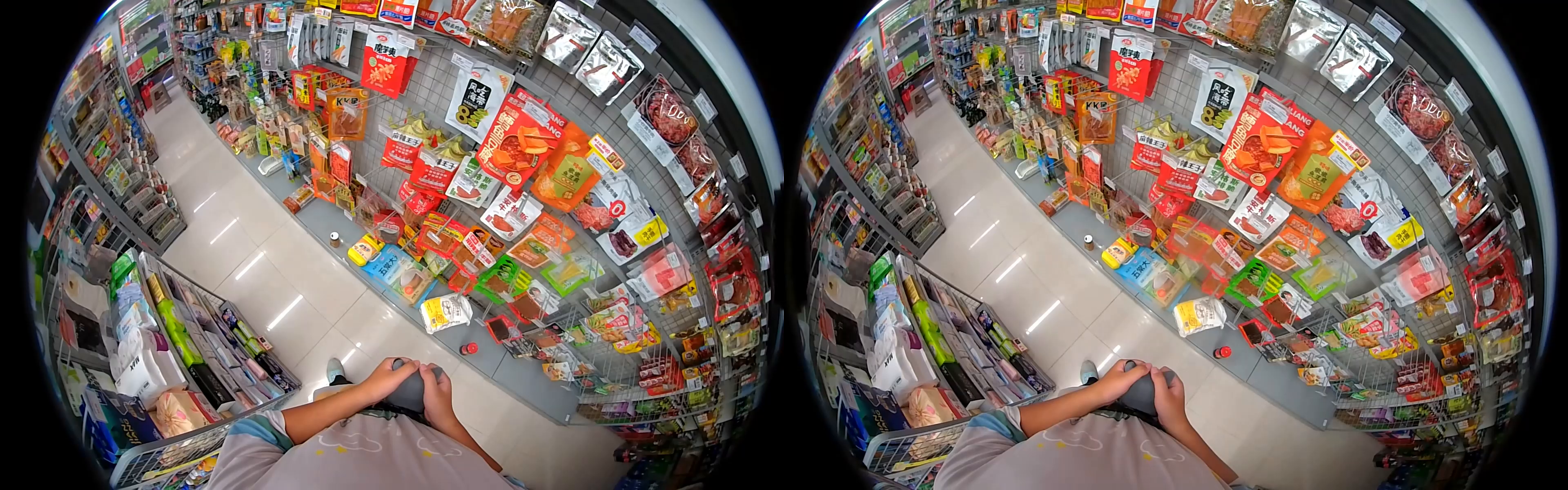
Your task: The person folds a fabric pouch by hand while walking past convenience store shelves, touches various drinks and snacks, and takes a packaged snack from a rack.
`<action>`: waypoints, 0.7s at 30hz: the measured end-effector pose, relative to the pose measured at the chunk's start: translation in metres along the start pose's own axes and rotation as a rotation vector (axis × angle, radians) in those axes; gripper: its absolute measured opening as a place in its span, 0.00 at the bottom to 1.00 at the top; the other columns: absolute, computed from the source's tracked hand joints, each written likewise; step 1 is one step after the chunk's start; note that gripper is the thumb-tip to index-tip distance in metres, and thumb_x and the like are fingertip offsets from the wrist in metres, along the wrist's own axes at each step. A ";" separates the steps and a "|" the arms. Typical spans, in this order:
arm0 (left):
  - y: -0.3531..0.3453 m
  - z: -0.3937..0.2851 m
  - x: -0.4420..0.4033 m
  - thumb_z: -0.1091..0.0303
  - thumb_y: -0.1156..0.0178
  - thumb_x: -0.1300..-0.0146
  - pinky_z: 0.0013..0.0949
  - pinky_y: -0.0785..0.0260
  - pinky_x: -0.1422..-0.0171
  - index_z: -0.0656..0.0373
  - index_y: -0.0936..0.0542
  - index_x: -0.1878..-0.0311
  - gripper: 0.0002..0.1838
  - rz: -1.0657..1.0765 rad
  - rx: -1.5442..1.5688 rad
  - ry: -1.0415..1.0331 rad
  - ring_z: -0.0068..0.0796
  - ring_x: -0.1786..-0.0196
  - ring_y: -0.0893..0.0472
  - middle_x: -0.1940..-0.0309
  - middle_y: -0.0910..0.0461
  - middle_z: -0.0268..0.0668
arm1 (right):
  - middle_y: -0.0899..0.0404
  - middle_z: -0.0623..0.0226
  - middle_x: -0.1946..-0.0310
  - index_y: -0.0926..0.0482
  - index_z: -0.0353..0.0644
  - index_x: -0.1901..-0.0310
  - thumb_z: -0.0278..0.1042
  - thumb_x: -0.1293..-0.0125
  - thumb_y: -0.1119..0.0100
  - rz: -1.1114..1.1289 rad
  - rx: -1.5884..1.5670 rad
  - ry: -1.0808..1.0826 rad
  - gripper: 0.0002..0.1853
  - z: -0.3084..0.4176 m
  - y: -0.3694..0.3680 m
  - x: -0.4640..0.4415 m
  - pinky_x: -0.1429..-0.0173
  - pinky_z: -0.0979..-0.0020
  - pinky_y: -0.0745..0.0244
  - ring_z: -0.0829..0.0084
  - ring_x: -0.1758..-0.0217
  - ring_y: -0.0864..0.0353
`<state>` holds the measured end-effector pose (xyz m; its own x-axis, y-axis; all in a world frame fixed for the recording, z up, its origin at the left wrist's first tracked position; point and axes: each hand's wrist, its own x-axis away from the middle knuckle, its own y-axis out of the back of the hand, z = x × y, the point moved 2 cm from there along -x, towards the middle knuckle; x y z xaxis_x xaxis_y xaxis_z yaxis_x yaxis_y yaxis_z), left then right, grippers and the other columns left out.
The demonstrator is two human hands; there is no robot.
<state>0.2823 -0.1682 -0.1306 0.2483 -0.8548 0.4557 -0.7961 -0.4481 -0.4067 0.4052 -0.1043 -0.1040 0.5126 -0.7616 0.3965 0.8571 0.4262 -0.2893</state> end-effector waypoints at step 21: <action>0.018 -0.044 -0.003 0.53 0.38 0.26 0.23 0.32 0.52 0.57 0.17 0.59 0.15 0.252 -0.254 -0.126 0.14 0.58 0.26 0.65 0.21 0.24 | 0.25 0.74 0.67 0.24 0.43 0.62 0.50 0.17 0.54 -0.033 0.138 0.070 0.20 0.007 0.000 -0.015 0.56 0.77 0.31 0.82 0.64 0.29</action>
<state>0.2430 -0.1622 -0.1047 0.0810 -0.9624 0.2592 -0.9483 -0.1545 -0.2772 0.3980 -0.0888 -0.1038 0.4831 -0.8066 0.3407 0.8749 0.4596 -0.1525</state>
